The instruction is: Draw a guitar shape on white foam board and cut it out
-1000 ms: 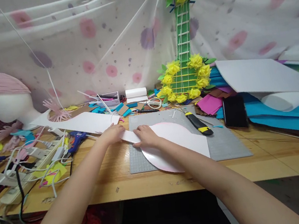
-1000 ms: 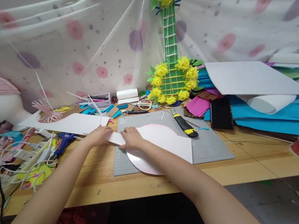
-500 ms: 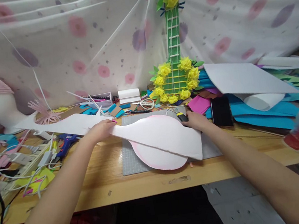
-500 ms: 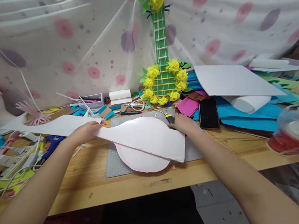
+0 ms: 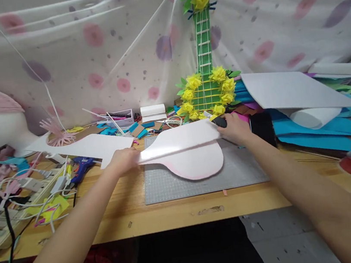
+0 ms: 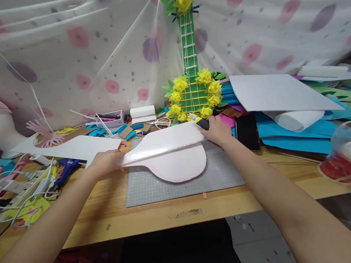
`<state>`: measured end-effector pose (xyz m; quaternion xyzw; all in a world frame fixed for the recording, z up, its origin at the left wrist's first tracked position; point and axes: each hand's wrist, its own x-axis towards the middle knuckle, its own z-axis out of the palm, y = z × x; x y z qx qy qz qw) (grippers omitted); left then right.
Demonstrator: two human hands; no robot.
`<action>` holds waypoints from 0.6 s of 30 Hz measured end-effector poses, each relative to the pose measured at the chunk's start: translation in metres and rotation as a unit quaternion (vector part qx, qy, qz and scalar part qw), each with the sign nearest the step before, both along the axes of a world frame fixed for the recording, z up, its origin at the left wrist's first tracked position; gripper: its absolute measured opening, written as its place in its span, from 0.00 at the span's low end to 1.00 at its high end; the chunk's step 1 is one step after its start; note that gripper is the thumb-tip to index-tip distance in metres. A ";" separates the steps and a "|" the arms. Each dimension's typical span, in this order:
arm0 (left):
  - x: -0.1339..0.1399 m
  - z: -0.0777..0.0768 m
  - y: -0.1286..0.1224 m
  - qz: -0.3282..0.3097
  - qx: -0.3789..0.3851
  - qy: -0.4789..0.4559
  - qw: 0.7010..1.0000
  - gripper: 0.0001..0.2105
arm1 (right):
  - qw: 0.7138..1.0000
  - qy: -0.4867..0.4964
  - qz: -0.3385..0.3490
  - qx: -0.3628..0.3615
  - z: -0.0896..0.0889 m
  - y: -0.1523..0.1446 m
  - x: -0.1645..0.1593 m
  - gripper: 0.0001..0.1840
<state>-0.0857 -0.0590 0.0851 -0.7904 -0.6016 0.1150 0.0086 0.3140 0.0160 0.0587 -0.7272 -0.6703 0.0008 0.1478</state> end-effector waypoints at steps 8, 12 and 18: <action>-0.017 -0.025 0.009 -0.060 -0.018 -0.087 0.994 0.25 | 0.997 0.071 -0.022 -0.021 -0.020 0.004 0.008 0.31; -0.037 -0.038 0.014 -0.052 -0.003 -0.157 0.986 0.30 | 0.995 0.068 -0.055 -0.056 -0.032 -0.003 0.013 0.30; -0.048 -0.041 0.021 -0.014 0.023 -0.208 0.978 0.29 | 0.993 0.047 -0.090 -0.064 -0.043 -0.029 0.012 0.31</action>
